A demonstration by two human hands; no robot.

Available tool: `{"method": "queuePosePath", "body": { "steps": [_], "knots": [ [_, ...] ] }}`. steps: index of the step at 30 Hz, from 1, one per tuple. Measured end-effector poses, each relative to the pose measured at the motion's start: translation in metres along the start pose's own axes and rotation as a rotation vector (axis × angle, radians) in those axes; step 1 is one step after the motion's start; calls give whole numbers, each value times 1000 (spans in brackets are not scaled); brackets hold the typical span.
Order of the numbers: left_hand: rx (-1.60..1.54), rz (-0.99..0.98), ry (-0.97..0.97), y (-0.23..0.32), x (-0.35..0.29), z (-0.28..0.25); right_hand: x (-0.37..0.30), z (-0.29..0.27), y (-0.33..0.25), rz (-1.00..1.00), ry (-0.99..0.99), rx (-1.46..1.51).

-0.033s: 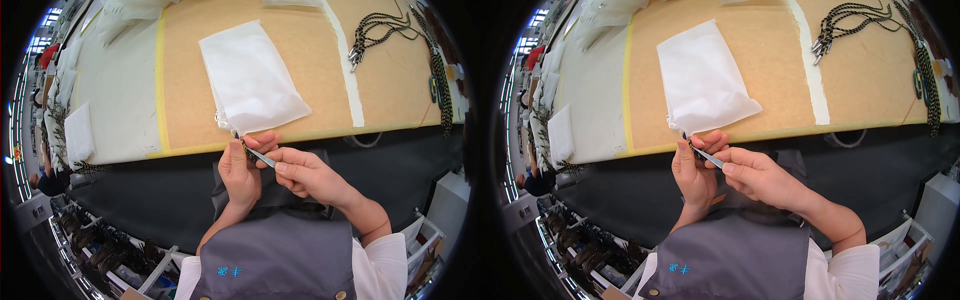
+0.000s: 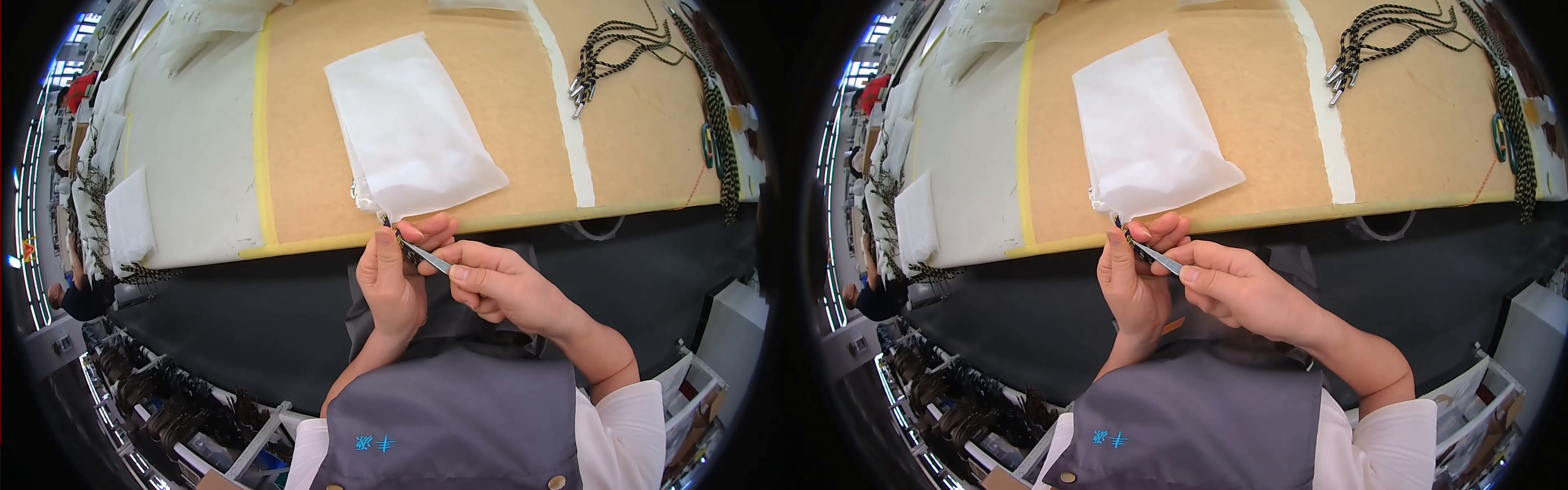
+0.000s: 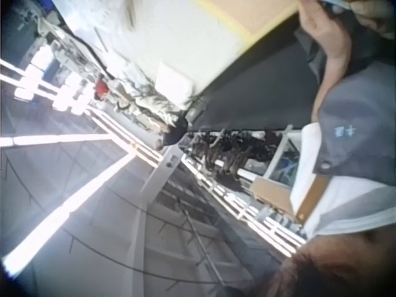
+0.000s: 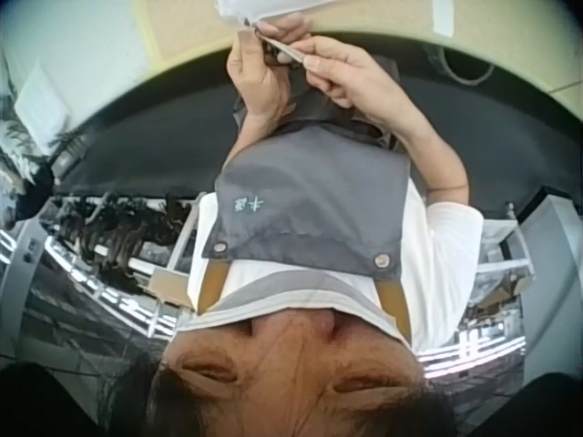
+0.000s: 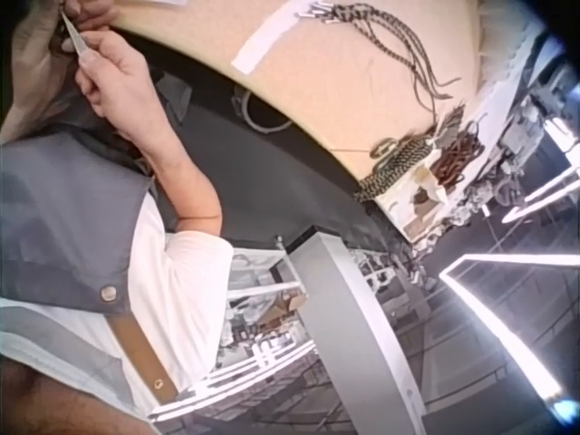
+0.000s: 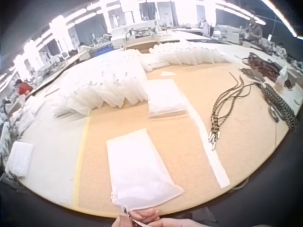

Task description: Attaching decorative cords and metal tips to small white pouches using pliers.

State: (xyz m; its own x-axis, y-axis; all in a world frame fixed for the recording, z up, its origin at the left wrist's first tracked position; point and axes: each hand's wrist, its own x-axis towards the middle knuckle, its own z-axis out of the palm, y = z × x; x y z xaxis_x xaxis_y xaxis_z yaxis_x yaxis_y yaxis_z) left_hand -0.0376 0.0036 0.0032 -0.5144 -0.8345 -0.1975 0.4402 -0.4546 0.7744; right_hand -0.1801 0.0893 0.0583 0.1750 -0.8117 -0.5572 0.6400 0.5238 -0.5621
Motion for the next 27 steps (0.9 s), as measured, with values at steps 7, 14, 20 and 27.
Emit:
{"method": "queuePosePath", "body": {
  "steps": [7,14,20,27],
  "knots": [
    [5,-13,-8,1,2,0,3,-3,-2,56,-18,91],
    [61,7,-68,0,3,-7,9,-14,2,225,-179,484],
    [87,76,-55,-3,1,-5,11,3,12,-203,21,-150],
    [149,104,-76,-2,3,-9,9,16,20,-739,367,-916]
  ]
}}
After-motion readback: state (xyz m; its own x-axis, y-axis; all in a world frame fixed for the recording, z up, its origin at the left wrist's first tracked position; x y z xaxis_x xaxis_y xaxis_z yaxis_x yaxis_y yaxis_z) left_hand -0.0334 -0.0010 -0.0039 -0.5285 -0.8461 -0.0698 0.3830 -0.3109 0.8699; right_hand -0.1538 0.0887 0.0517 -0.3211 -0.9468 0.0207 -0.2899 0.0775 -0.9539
